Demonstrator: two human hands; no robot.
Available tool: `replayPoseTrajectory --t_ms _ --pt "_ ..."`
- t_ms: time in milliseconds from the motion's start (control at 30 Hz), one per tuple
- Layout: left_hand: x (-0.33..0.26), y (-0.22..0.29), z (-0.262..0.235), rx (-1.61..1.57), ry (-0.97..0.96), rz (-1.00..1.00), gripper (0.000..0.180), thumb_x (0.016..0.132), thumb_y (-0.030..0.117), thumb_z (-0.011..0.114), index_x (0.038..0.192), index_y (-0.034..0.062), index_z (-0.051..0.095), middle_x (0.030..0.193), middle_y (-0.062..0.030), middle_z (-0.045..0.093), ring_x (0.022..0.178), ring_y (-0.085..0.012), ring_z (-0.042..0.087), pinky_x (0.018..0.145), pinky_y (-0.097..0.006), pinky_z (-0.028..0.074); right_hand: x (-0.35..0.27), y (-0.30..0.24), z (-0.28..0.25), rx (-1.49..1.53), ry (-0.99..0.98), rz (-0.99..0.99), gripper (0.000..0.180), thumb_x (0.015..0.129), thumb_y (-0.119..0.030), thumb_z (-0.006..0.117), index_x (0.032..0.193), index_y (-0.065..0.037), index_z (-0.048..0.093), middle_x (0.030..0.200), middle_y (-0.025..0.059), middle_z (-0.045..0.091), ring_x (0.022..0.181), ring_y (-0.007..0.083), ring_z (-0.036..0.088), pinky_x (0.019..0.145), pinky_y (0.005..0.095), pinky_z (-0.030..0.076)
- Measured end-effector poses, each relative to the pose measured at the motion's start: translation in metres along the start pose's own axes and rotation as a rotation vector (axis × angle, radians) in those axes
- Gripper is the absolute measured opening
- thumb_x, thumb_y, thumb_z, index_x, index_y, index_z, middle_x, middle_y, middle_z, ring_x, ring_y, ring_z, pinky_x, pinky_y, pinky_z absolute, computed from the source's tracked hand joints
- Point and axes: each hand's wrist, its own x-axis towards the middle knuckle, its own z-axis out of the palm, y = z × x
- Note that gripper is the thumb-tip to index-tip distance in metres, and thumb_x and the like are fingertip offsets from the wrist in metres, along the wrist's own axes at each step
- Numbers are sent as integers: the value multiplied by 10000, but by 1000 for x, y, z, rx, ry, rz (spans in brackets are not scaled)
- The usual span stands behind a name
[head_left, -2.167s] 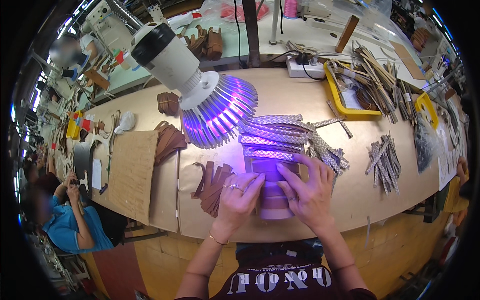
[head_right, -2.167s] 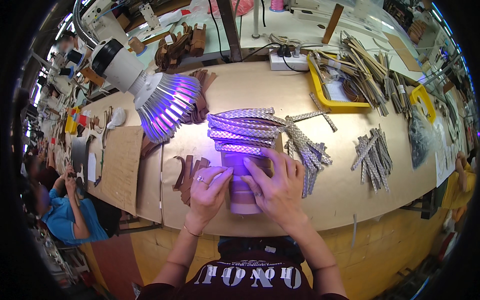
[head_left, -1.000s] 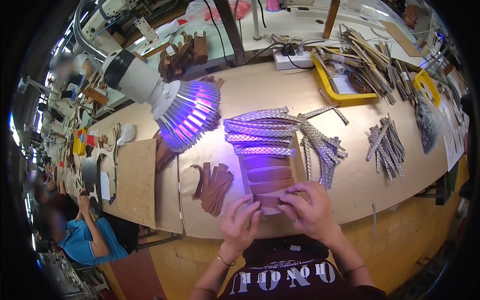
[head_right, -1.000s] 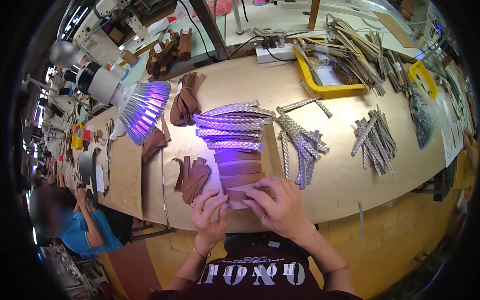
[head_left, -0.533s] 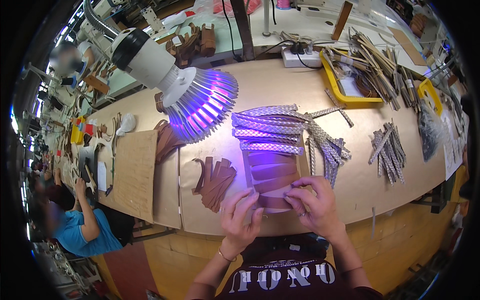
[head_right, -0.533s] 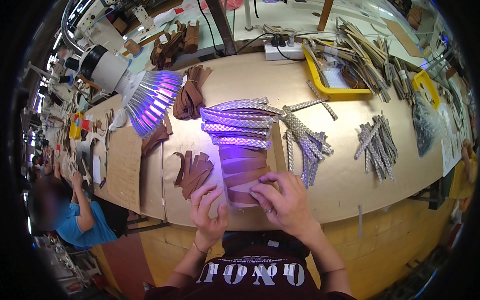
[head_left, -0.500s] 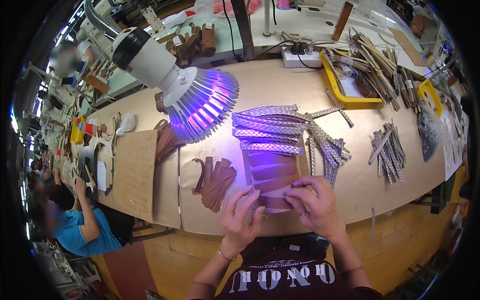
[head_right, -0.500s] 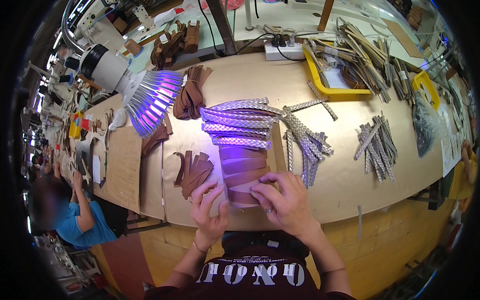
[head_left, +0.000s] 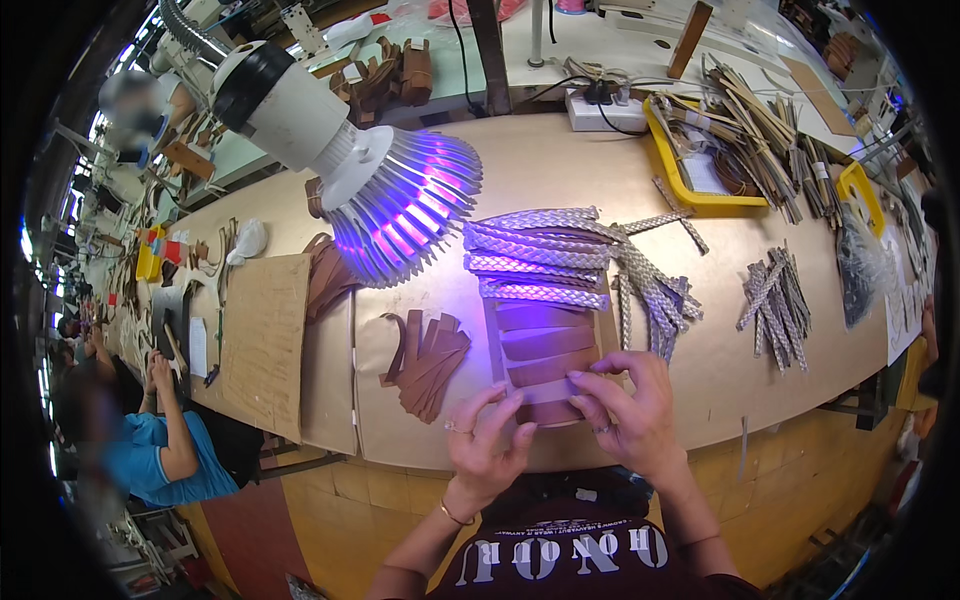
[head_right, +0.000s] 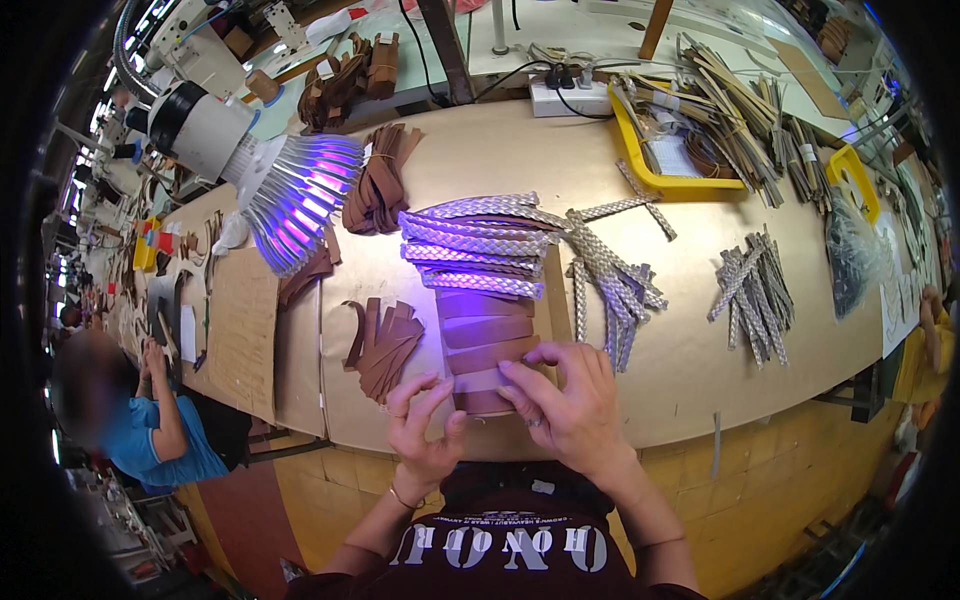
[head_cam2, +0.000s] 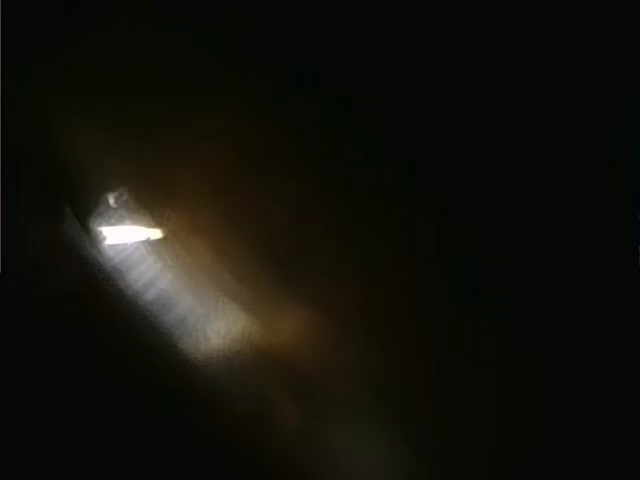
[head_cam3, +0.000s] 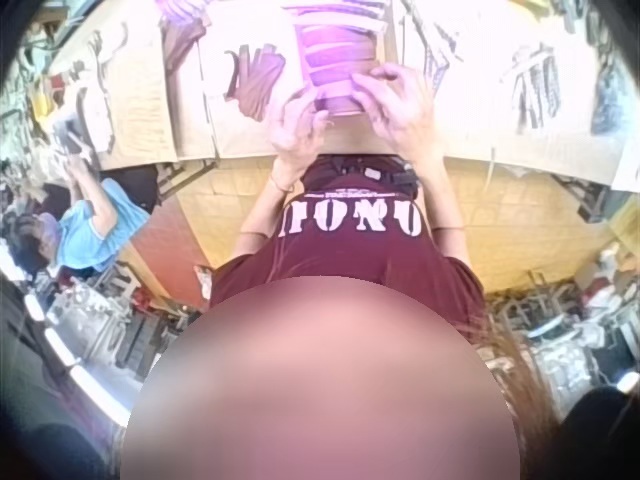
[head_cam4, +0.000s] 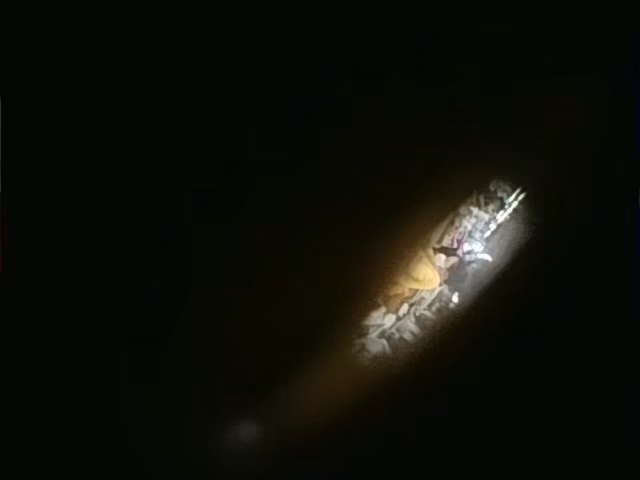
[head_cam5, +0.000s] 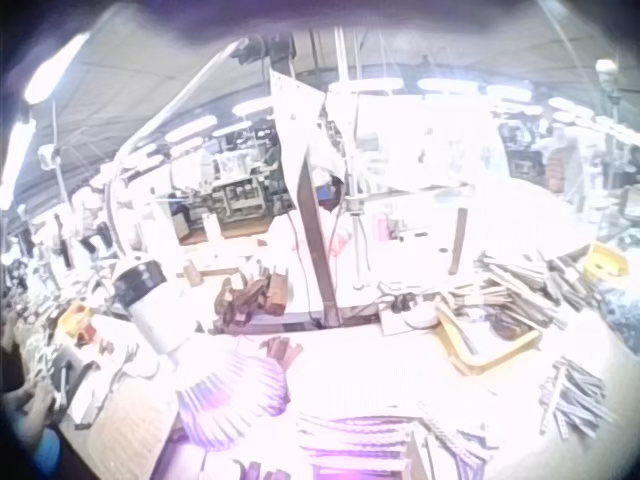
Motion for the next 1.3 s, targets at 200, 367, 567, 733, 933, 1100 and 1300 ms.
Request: replayPoseTrajectory --t_ms 200,367,567,733,933,1100,1300 --pt "40 -7 -6 84 -176 43 482 950 489 543 1233 121 672 1325 -177 539 1186 -356 519 1001 -455 386 7 -3 0 -35 -14 4 301 832 -282 730 1098 -148 681 998 59 591 904 252 567 789 395 414" --pt "48 -8 -2 122 -246 102 522 955 542 496 1243 143 672 1359 -183 524 1220 -356 502 1027 -465 362 4 -7 0 -36 -20 16 315 834 -293 725 1100 -130 675 1011 65 591 908 249 569 798 396 413" --pt "41 -8 1 51 -230 81 532 958 554 482 1234 143 678 1366 -186 524 1220 -352 505 1027 -466 359 1 -2 1 23 49 84 345 848 -308 710 1137 -122 670 1030 70 586 931 262 561 808 398 408" --pt "46 -7 3 87 -258 89 550 962 566 459 1232 141 679 1371 -189 522 1221 -348 506 1028 -465 355 9 7 2 -46 9 121 380 871 -324 684 1195 -128 661 1069 83 582 972 273 548 851 404 400" --pt "44 -5 4 96 -295 50 580 970 581 424 1245 133 670 1404 -204 489 1280 -361 463 1062 -474 320 2 9 2 -53 19 131 370 865 -308 693 1179 -115 670 1049 83 593 961 261 564 852 401 412" --pt "37 -4 -2 89 -247 9 655 994 576 378 1255 30 631 1434 -239 431 1336 -376 420 1087 -474 335 -15 27 -9 -80 134 276 292 860 -250 702 1105 -93 677 1008 82 609 919 254 580 821 395 420" --pt "22 1 -8 90 -65 108 445 1020 357 384 1152 -3 609 1356 -279 472 1206 -400 532 989 -462 448 -33 78 -38 -197 260 634 238 885 -201 679 1086 -79 646 999 103 615 861 272 591 773 385 427"
